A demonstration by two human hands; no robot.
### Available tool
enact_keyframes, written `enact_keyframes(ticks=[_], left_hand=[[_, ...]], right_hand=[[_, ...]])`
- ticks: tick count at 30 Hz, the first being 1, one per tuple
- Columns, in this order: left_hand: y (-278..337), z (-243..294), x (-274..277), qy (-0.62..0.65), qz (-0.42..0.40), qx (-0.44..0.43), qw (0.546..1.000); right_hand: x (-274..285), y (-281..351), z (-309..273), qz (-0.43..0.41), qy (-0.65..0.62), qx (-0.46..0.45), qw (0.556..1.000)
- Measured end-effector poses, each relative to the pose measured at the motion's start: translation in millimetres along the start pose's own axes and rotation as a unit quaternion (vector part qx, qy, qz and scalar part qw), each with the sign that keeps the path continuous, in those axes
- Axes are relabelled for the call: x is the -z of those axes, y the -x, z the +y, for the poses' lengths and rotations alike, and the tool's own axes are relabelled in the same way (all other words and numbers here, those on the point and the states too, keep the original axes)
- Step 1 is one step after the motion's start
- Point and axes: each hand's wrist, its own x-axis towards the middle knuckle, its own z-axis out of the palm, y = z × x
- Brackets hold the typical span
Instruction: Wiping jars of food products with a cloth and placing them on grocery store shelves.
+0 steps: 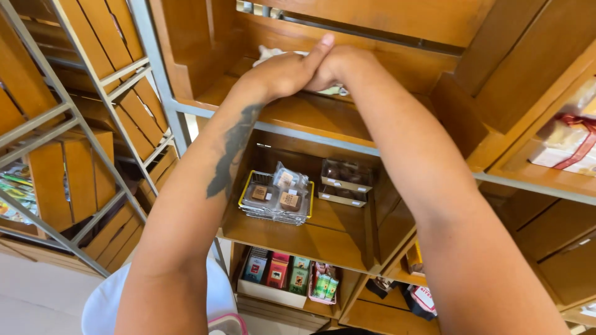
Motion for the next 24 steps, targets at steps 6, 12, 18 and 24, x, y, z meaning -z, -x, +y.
enact_keyframes(ticks=[6,12,18,24], left_hand=[[-15.2,60.8,-36.1,0.093,-0.068,-0.053,0.992],[-10.3,92.3,-64.2,0.167,-0.146,-0.158,0.962],[35.9,101.4,-64.6,0.032,-0.076,-0.212,0.974],[77.3,76.1,-73.5,0.071,0.100,-0.374,0.919]], right_hand=[[9.8,98.8,42.6,-0.014,-0.032,-0.082,0.996],[-5.7,133.8,75.1,-0.028,-0.023,-0.049,0.998],[-8.5,188.2,67.0,0.005,0.005,-0.057,0.998],[-38.0,202.3,77.9,0.124,0.033,0.051,0.990]])
